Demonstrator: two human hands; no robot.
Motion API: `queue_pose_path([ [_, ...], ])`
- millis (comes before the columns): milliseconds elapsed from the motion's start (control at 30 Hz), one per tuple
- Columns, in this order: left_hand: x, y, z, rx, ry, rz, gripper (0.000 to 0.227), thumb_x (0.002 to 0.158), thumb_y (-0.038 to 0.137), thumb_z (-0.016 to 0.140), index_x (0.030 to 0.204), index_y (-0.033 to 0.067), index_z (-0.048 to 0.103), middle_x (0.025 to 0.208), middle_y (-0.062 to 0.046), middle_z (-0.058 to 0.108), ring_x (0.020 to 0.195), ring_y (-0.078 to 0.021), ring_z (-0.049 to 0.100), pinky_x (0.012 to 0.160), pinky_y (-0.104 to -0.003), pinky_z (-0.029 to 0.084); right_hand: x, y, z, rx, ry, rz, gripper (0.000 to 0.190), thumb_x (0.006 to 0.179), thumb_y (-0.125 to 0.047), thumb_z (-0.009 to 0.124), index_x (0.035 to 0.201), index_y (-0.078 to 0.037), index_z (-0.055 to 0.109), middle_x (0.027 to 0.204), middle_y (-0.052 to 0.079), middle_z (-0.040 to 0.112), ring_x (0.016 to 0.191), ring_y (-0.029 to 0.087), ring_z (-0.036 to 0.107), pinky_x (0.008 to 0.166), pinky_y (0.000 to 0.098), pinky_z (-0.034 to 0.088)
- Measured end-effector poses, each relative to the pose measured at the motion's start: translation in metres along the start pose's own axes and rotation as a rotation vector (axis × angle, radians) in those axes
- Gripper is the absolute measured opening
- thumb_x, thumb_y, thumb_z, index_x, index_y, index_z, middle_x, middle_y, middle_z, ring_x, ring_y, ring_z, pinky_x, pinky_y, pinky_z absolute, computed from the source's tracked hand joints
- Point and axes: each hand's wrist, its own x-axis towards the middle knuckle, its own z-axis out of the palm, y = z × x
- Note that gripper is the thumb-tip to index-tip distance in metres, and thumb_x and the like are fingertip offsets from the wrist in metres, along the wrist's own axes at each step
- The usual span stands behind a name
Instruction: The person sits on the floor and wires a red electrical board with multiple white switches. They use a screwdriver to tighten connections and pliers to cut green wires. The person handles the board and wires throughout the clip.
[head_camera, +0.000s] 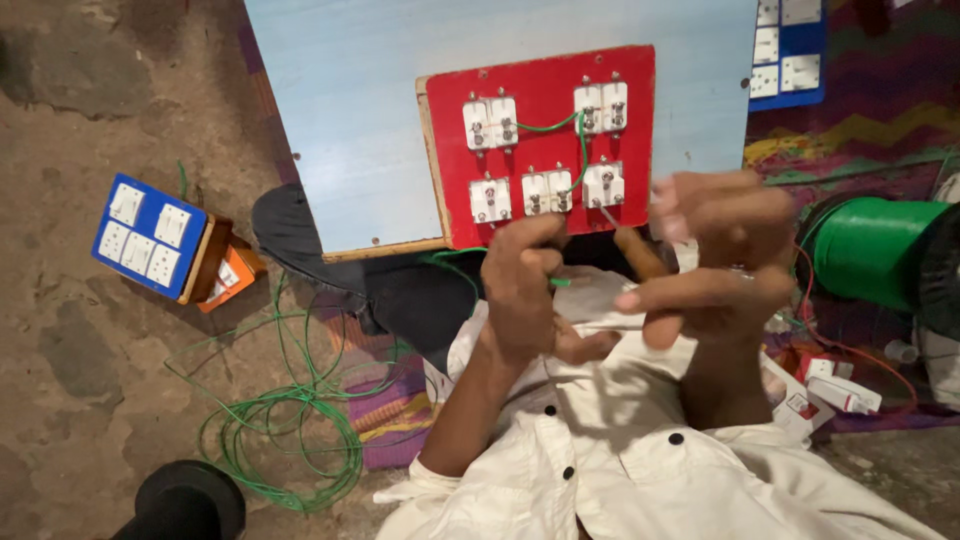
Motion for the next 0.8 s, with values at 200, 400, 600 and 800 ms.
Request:
queue_pose_path([
  [200,-0.017,0.021,0.000,0.271,0.005,-0.248,0.016,0.094,0.007,0.075,0.105,0.0046,0.064,0.102,-0.013,0.058,0.088,-0.0298,0.057,0.075,-0.041,0.048,-0.009,0.021,-0.004,-0.070,-0.049,-0.169,0.017,0.095,-0.027,0.071,0.088,-0.012,0.072,0.096,0.005,0.063,0.092,0.024,0.071,0.079,0.0398,0.062],
  [400,-0.015,0.023,0.000,0.159,0.007,-0.261,0.048,0.084,-0.008,0.072,0.128,0.0090,0.071,0.107,-0.009,0.061,0.093,-0.0253,0.063,0.079,-0.036,0.055,-0.012,0.029,0.000,0.088,-0.042,-0.249,0.018,0.095,-0.019,0.075,0.092,-0.002,0.069,0.096,0.010,0.061,0.087,0.028,0.073,0.072,0.0377,0.064],
  [600,-0.018,0.017,0.012,0.103,0.027,-0.297,0.039,0.089,-0.007,0.078,0.124,0.0082,0.072,0.111,-0.007,0.066,0.098,-0.0231,0.067,0.081,-0.033,0.056,-0.008,0.033,-0.004,0.134,-0.041,-0.259,0.019,0.093,-0.020,0.075,0.089,-0.002,0.069,0.091,0.010,0.063,0.081,0.027,0.073,0.069,0.0366,0.065],
  [800,-0.019,0.016,0.015,0.103,0.063,-0.259,0.035,0.092,-0.008,0.078,0.122,0.0078,0.072,0.111,-0.008,0.066,0.101,-0.0239,0.067,0.083,-0.033,0.055,-0.010,0.041,-0.007,0.133,-0.075,-0.323,0.020,0.095,-0.020,0.073,0.090,-0.001,0.069,0.092,0.012,0.064,0.083,0.029,0.073,0.069,0.0354,0.065],
])
